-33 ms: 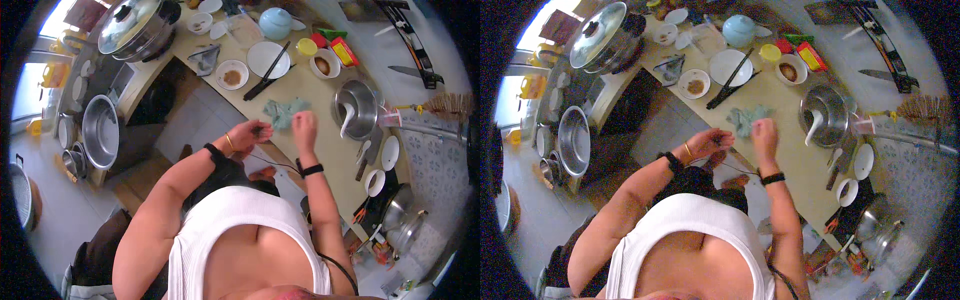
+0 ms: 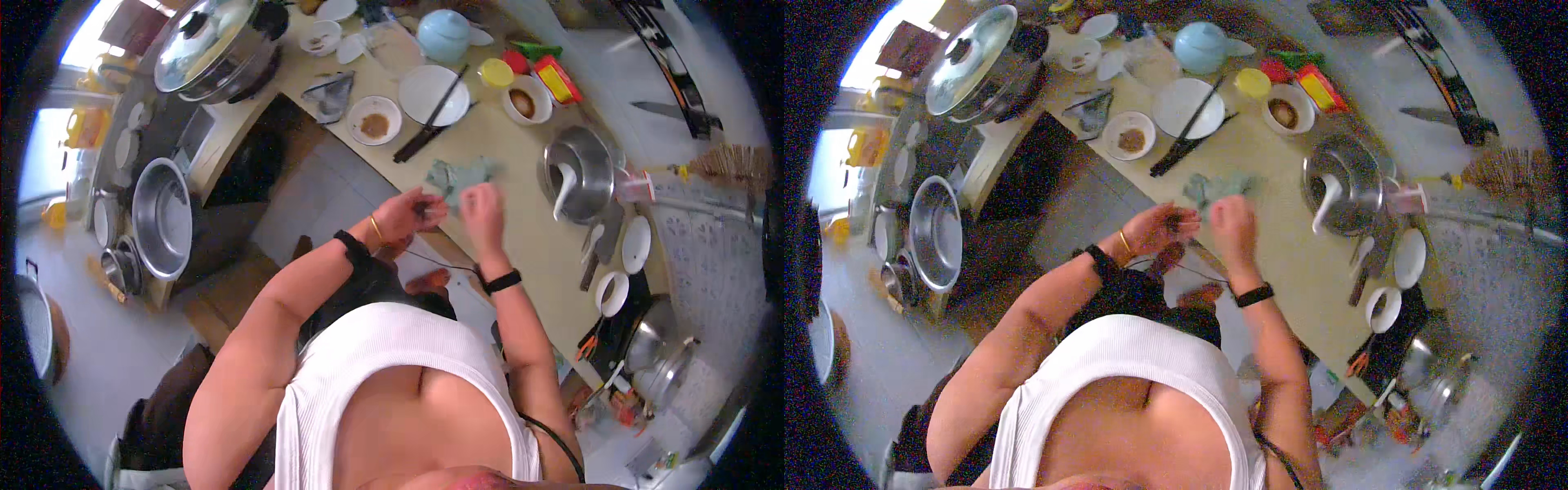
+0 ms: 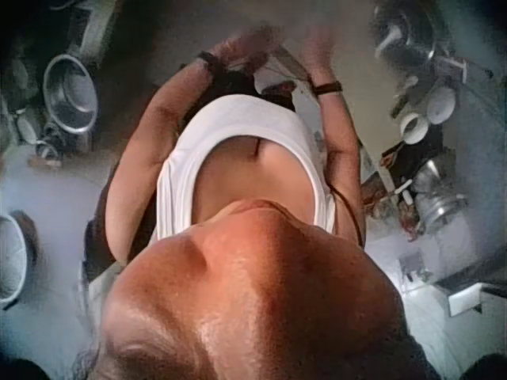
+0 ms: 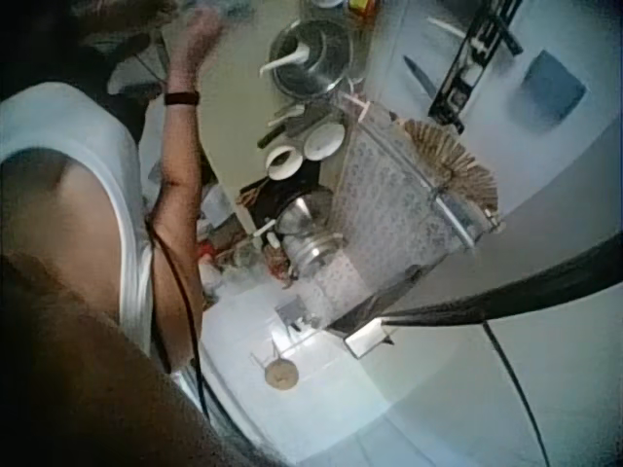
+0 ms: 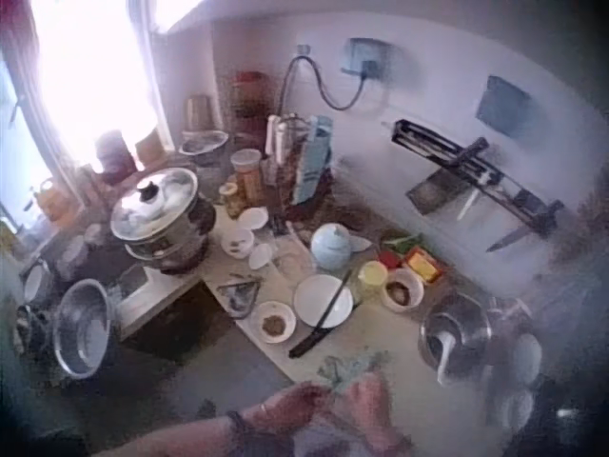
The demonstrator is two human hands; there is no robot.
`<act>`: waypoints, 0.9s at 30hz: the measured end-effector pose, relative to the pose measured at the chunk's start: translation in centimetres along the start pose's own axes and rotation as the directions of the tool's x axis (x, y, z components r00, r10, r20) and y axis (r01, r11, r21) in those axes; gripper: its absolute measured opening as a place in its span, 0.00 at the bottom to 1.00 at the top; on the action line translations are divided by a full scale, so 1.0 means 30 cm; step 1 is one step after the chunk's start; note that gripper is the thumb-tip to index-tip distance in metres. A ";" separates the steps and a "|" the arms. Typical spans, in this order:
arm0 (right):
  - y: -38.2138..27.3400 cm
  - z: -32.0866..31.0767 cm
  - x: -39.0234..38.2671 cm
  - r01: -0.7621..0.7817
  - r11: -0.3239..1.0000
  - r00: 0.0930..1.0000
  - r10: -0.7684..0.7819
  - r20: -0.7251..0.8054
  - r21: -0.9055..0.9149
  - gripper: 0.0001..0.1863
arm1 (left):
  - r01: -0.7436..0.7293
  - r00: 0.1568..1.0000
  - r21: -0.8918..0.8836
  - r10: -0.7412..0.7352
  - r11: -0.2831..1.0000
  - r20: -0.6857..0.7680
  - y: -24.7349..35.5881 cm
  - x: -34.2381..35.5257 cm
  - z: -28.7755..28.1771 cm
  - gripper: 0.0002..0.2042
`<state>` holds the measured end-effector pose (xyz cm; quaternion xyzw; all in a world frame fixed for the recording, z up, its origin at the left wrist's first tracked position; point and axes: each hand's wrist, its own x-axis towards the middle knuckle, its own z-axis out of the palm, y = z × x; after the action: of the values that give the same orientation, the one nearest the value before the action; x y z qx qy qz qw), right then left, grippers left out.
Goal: The person prepares steamed food in the kitchen, wipes down a counter with a cloth, washes the cloth in the bathroom sink, and then sweeps the hallway and living area floors using a broom and dustpan.
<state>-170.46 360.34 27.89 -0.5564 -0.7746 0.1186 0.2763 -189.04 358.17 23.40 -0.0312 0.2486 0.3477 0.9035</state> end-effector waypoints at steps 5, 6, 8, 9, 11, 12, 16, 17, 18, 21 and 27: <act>-0.200 -0.023 -0.023 0.108 0.988 0.968 -0.130 0.213 0.111 0.06 | 0.078 0.986 -0.055 -0.069 0.995 0.151 0.028 0.030 0.061 0.23; -0.213 -0.040 -0.007 0.096 0.984 0.983 -0.117 0.141 0.147 0.07 | 0.020 0.998 -0.052 -0.017 0.998 0.058 0.023 0.029 0.062 0.22; -0.177 -0.047 0.004 0.005 0.986 0.997 -0.018 0.073 0.169 0.12 | 0.032 0.995 -0.125 -0.020 0.992 0.094 0.034 0.023 0.044 0.21; -0.140 -0.038 0.011 -0.014 0.987 0.998 0.004 0.063 0.162 0.12 | 0.034 0.992 -0.202 -0.008 0.979 0.125 0.039 0.015 0.037 0.21; -0.051 0.013 0.022 -0.141 0.987 0.989 0.138 -0.050 -0.079 0.19 | 0.050 0.993 -0.230 -0.025 0.972 0.113 0.045 -0.012 0.013 0.21; -0.010 0.066 0.009 -0.156 0.984 0.987 0.151 -0.061 -0.081 0.19 | 0.052 0.994 -0.260 -0.026 0.964 0.103 0.058 -0.025 0.008 0.21; 0.012 0.228 -0.065 -0.002 0.992 0.960 0.037 0.279 -0.125 0.25 | -0.036 0.999 -0.159 0.030 0.987 -0.040 0.076 -0.087 -0.007 0.22; 0.000 0.243 -0.074 0.066 0.994 0.946 -0.035 0.324 -0.085 0.26 | -0.014 0.999 -0.142 0.010 0.990 -0.032 0.088 -0.103 -0.016 0.22; 0.032 0.255 -0.069 0.071 0.994 0.954 -0.045 0.295 -0.079 0.24 | -0.022 1.000 -0.152 0.018 0.988 -0.025 0.085 -0.116 -0.017 0.22; 0.196 0.275 0.051 -0.112 0.969 0.980 0.145 0.138 -0.221 0.22 | -0.012 1.000 -0.166 0.010 0.986 -0.011 0.070 -0.151 0.000 0.22; 0.324 0.278 0.201 -0.356 0.913 0.930 0.367 0.016 -0.198 0.22 | 0.082 0.997 -0.106 -0.083 0.991 -0.003 0.057 -0.077 0.060 0.23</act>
<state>-168.76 370.41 18.07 -0.7106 -0.6732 0.1073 0.1741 -190.84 358.46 26.26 -0.0904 0.2317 0.3225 0.9133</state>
